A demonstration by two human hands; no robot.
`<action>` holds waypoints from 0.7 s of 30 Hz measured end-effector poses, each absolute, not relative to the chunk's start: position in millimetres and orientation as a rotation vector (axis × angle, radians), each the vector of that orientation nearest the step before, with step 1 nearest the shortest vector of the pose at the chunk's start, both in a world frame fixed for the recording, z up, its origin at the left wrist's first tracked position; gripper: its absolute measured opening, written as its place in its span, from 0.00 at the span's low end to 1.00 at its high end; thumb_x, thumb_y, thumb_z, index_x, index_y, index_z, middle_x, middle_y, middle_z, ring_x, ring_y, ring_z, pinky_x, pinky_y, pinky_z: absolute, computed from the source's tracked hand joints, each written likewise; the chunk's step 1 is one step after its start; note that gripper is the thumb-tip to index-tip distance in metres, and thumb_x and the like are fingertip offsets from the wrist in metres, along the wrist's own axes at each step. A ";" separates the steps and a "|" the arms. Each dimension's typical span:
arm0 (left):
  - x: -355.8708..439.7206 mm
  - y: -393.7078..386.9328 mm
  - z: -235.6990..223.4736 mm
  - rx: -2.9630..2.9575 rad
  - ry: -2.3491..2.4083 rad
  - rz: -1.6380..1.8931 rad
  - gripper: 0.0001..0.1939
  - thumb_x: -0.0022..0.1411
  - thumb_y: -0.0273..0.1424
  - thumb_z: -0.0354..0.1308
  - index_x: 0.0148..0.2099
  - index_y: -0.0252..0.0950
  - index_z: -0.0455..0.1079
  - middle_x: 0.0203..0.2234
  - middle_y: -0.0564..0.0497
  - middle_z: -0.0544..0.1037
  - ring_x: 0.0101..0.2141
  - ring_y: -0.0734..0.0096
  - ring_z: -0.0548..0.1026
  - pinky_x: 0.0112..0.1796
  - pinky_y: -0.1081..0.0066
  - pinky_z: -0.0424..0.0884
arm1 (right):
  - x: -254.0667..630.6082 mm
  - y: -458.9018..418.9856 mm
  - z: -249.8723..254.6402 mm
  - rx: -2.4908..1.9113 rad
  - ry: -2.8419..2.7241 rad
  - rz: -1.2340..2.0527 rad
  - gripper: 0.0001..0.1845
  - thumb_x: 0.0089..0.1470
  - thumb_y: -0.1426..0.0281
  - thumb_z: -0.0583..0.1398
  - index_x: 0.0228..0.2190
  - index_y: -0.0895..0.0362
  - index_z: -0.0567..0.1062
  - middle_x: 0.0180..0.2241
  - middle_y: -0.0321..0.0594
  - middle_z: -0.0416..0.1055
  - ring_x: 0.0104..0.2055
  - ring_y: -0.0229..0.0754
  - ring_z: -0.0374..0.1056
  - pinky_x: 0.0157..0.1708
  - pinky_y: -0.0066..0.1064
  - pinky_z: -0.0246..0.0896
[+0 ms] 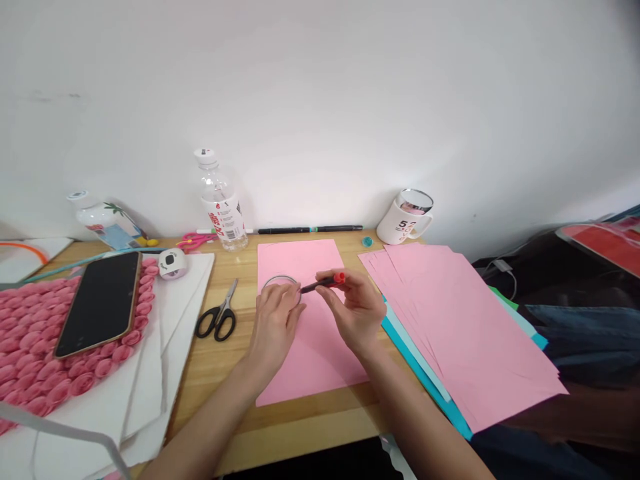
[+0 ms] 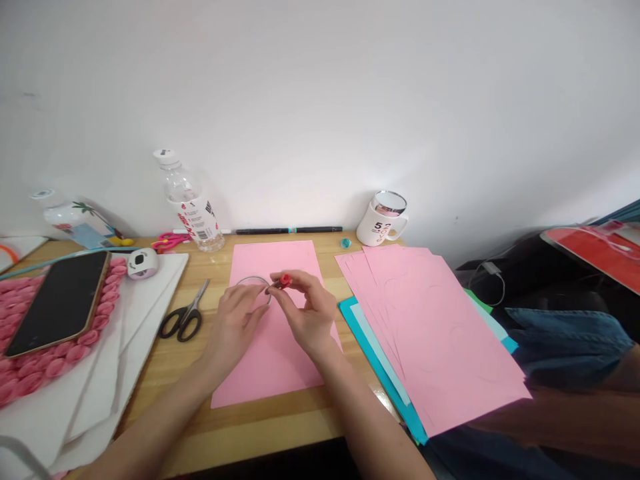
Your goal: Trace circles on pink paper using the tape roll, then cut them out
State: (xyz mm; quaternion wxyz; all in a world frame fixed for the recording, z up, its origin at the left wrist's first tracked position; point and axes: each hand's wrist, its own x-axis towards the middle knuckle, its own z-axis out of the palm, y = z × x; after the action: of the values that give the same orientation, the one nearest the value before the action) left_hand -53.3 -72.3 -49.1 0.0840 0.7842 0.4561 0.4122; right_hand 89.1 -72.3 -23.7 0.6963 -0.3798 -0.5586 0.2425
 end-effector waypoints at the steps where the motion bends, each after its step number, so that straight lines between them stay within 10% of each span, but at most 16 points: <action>1: -53.6 -72.4 -48.0 2.328 1.362 1.280 0.12 0.65 0.26 0.50 0.50 0.38 0.66 0.42 0.46 0.74 0.45 0.61 0.68 0.45 0.58 0.67 | 89.5 -72.3 -24.6 -0.850 -1.291 0.483 0.14 0.49 0.74 0.64 0.39 0.49 0.73 0.34 0.37 0.77 0.36 0.43 0.74 0.37 0.42 0.73; 17: -55.2 -80.4 -27.8 2.460 1.136 1.678 0.17 0.60 0.23 0.56 0.52 0.40 0.67 0.38 0.47 0.75 0.43 0.64 0.71 0.44 0.61 0.68 | 89.8 -67.0 -26.0 -0.839 -1.527 0.320 0.14 0.53 0.77 0.59 0.37 0.47 0.76 0.34 0.36 0.77 0.39 0.43 0.73 0.39 0.42 0.71; 21: -55.3 -81.6 -29.3 1.955 1.170 1.540 0.14 0.65 0.33 0.52 0.51 0.38 0.68 0.31 0.50 0.76 0.29 0.72 0.72 0.33 0.69 0.70 | 94.5 -62.0 -28.2 -0.853 -1.556 0.174 0.14 0.54 0.78 0.58 0.36 0.47 0.77 0.35 0.36 0.78 0.42 0.45 0.71 0.43 0.45 0.67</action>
State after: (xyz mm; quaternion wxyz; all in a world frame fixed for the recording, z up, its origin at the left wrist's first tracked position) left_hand -55.3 -81.6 -29.3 0.1947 0.6972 0.4173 0.5494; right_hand 94.5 -62.0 -28.2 0.6281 -0.3724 -0.6790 0.0758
